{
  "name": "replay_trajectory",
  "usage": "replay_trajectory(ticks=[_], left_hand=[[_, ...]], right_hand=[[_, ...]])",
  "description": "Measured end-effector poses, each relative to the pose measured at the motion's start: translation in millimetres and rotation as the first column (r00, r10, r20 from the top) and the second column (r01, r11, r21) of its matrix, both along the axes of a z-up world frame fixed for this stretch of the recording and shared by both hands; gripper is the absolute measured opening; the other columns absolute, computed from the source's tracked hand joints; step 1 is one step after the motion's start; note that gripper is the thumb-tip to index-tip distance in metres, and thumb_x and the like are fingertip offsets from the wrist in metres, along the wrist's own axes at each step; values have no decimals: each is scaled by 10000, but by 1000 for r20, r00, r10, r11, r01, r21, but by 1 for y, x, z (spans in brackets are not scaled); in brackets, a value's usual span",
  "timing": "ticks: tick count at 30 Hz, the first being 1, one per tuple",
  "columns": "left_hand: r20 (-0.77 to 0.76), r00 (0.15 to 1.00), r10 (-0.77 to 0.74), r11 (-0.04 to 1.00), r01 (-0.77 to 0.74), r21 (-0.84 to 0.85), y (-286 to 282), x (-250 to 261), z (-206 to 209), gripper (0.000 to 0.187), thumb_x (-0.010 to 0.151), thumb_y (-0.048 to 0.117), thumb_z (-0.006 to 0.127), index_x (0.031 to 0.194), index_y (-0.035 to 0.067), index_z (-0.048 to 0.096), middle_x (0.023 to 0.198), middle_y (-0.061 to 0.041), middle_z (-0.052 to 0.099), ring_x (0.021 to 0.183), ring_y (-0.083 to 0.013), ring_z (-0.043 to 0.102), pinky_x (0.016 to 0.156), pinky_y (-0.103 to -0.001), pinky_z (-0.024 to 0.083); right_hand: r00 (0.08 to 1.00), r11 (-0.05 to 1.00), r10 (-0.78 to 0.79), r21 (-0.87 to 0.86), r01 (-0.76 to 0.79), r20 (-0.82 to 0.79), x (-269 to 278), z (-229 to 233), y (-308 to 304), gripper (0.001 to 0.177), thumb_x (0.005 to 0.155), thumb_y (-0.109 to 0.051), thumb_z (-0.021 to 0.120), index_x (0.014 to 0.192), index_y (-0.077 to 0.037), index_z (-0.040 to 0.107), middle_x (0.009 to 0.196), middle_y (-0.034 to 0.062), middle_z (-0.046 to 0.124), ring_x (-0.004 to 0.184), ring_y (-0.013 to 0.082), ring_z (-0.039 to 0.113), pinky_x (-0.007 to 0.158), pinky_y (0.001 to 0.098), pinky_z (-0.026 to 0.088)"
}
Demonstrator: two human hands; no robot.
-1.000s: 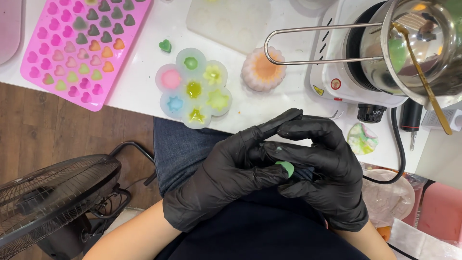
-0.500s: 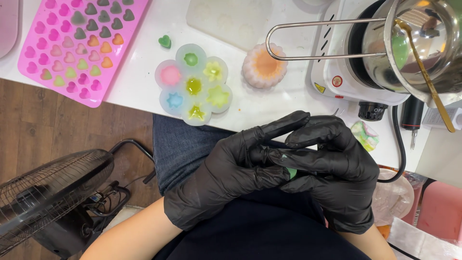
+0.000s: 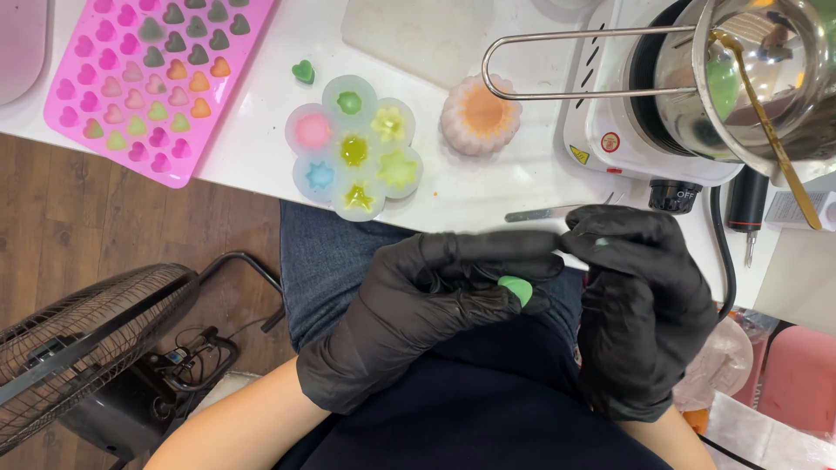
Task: Popping wax hearts from a mold and melting them in a pot on an electric heater.
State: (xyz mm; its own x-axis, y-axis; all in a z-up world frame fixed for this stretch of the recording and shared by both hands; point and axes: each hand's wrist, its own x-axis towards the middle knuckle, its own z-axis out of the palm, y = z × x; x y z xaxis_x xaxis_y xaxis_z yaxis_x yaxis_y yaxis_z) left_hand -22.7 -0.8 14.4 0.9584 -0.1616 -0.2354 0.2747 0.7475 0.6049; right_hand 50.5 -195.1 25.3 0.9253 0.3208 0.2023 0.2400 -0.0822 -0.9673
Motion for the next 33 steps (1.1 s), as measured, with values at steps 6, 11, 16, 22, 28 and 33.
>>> replay_trajectory(ticks=[6,11,16,22,28,33], left_hand=[[109,987,121,990,-127,53,-4,-4,-1,360,980,-27,702,1338,-7,672,1382,-118,707,1324,-189,672,1165,-351,538],[89,990,108,924,-133,357,-8,-9,-11,357,930,6,764,1285,32,731,1229,-92,759,1108,-123,691,988,-293,571],[51,996,75,928,-89,363,-6,-7,-3,346,914,27,782,1258,54,754,1134,-50,783,1021,-90,702,914,-269,588],[141,984,109,871,-163,464,-6,-5,-1,397,874,29,816,1261,85,749,1130,-45,792,995,-97,735,880,-262,611],[254,963,88,852,-205,482,-4,-4,-2,399,886,25,811,1273,74,729,1247,-40,764,1125,-106,739,983,-273,620],[-227,972,52,965,-108,-240,-10,-1,-23,319,980,99,720,1262,-51,714,1166,-116,757,1058,-178,710,969,-311,565]], right_hand=[[975,944,65,-330,10,214,-10,-53,-40,492,908,-213,802,1316,-68,568,1301,166,577,1195,243,622,1047,341,525],[925,893,152,-449,22,347,-8,-41,-25,607,816,-191,873,1313,-82,541,1331,155,546,1309,273,548,1080,382,488],[783,868,277,-495,45,557,-1,-34,-14,395,829,-64,844,1149,-180,643,1334,167,520,1317,371,503,1083,438,515],[980,984,148,-122,-131,135,0,-68,-26,256,1046,-53,734,1258,-179,664,1463,155,529,1355,320,588,1106,418,569],[915,958,259,-206,-202,308,1,-30,-6,245,995,-119,617,1234,-164,652,1479,173,521,1373,326,536,1130,435,536],[961,960,218,-214,-180,169,-3,-37,-7,328,1011,-145,795,1305,-131,650,1452,158,538,1375,295,577,1111,393,567]])
